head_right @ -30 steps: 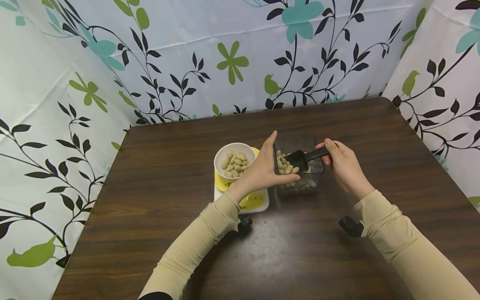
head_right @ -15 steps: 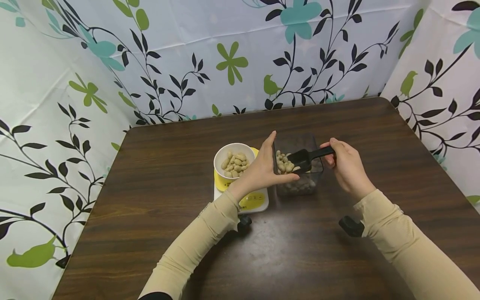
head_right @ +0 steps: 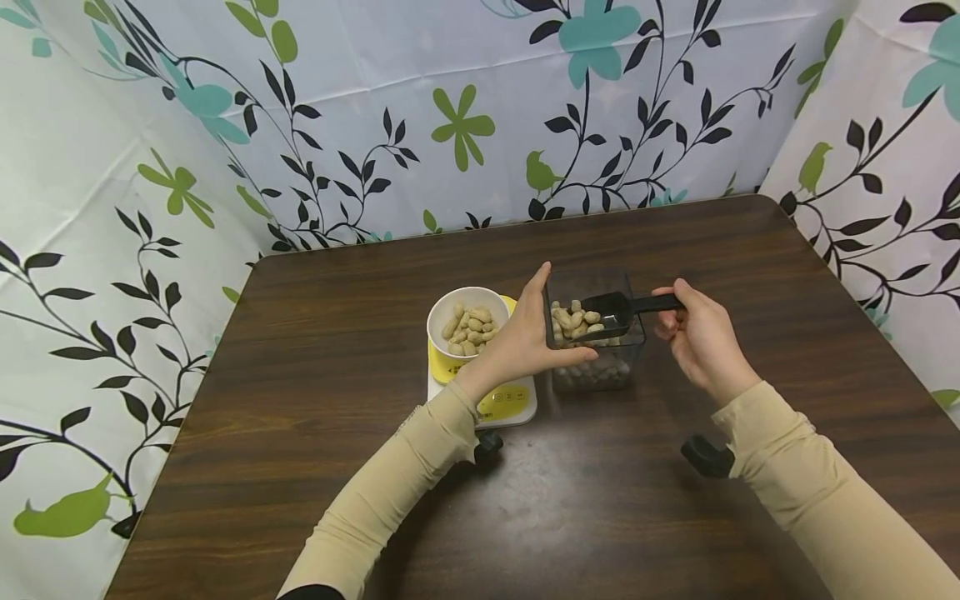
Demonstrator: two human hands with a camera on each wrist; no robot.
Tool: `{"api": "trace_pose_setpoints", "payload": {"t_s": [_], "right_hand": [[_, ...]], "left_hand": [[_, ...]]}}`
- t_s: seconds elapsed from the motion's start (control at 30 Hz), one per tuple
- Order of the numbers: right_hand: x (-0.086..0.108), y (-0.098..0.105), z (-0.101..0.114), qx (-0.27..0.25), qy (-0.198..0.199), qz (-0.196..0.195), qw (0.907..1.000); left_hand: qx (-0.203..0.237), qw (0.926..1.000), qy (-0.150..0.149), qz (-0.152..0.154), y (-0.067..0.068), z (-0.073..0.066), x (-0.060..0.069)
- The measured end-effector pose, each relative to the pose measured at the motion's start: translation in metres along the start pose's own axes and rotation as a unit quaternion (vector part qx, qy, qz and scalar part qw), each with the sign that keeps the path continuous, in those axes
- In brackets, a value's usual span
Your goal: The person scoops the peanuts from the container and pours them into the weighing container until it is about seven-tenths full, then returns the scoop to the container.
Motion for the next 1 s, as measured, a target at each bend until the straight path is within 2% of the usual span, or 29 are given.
{"api": "trace_pose_setpoints", "payload": {"t_s": [0.2,0.7,1.0], "right_hand": [[0.0003,0.0029,-0.0023,-0.033,-0.003,0.022,0.9992],[0.0003,0.0055,-0.0066,-0.105,-0.016,0.031,0.9939],[0.0009,-0.0008,-0.0096,-0.060,-0.020,0.042,0.9971]], "left_hand": [[0.006,1.0000,0.001,0.002,-0.0004,0.0005,0.0006],[0.011,0.9999,0.002,-0.001,0.0001,0.0012,0.0022],[0.003,1.0000,0.003,-0.004,0.0010,0.0011,0.0018]]}}
Point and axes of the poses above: each hand's wrist, its own x-axis away from the middle knuckle, its own y-axis out of the back of the hand, z = x × y, the point moved 5 cm from there along -x, towards the middle knuckle, and after that the axes turned 6 degrees about -x, right-handed, at the moved point
